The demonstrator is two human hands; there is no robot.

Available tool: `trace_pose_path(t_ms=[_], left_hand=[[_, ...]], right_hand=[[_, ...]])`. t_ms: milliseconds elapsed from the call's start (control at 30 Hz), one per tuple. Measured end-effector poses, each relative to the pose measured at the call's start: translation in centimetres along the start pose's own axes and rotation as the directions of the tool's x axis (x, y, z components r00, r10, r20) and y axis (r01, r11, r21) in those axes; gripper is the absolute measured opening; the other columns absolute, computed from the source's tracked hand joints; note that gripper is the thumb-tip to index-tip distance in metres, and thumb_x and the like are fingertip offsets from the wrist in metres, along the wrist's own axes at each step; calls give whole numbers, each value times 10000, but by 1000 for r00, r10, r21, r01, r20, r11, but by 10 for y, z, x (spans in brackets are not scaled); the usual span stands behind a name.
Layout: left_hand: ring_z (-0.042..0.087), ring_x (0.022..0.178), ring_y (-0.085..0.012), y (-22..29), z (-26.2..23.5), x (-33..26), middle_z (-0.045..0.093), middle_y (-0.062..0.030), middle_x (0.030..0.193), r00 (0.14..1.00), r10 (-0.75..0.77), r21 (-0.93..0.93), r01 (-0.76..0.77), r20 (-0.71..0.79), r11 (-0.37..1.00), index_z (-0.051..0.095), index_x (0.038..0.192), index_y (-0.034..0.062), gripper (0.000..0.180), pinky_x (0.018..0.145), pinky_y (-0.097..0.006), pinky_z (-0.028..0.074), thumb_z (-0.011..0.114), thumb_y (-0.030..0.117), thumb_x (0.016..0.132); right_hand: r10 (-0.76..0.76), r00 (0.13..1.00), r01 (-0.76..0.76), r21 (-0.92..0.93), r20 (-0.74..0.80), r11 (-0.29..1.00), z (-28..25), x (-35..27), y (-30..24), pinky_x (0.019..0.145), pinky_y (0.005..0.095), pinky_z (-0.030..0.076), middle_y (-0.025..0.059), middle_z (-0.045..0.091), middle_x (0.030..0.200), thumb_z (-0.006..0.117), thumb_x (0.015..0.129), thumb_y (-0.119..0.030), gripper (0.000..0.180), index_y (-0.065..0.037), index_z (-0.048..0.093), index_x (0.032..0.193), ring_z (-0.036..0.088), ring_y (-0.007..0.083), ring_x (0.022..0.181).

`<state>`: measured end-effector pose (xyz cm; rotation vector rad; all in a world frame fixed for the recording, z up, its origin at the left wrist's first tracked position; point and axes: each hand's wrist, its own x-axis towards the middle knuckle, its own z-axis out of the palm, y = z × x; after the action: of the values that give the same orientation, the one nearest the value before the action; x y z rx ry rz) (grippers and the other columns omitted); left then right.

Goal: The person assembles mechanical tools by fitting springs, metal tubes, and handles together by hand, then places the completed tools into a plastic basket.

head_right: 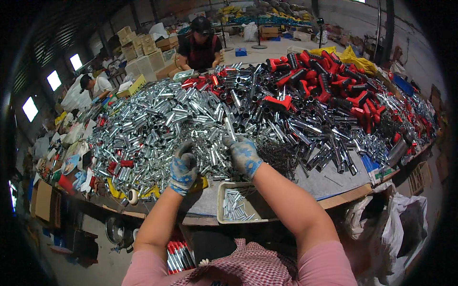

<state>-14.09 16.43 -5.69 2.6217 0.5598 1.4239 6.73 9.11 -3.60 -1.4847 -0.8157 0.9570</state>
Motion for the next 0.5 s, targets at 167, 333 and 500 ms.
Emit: trace_pose_path(t_ms=[167,333,500], left_hand=[[533,1152,-365,-2,12,-5,504,-207,1257,989,-140,-303,119,-48,946,533,821,38,261,971,-416,462,556,-92,596],[566,1114,-316,13,4,7,520,-198,1257,993,-103,-363,117,60,924,509,765,47,232,946,-388,478,554,-133,626],[574,1132,-308,7,7,4,515,-209,1289,977,-175,-473,212,122,855,497,858,38,236,941,-372,480,669,-73,742]], right_hand=[[32,990,-53,155,136,987,2,-11,-8,564,266,431,87,654,918,642,892,-331,411,-14,614,1153,524,100,629],[-68,948,127,-177,311,976,7,-12,-30,733,310,452,93,656,955,659,876,-344,414,-12,626,1121,568,161,848],[26,949,-53,79,315,995,11,0,-12,689,296,447,73,649,913,728,804,-208,358,-16,633,1091,548,133,774]])
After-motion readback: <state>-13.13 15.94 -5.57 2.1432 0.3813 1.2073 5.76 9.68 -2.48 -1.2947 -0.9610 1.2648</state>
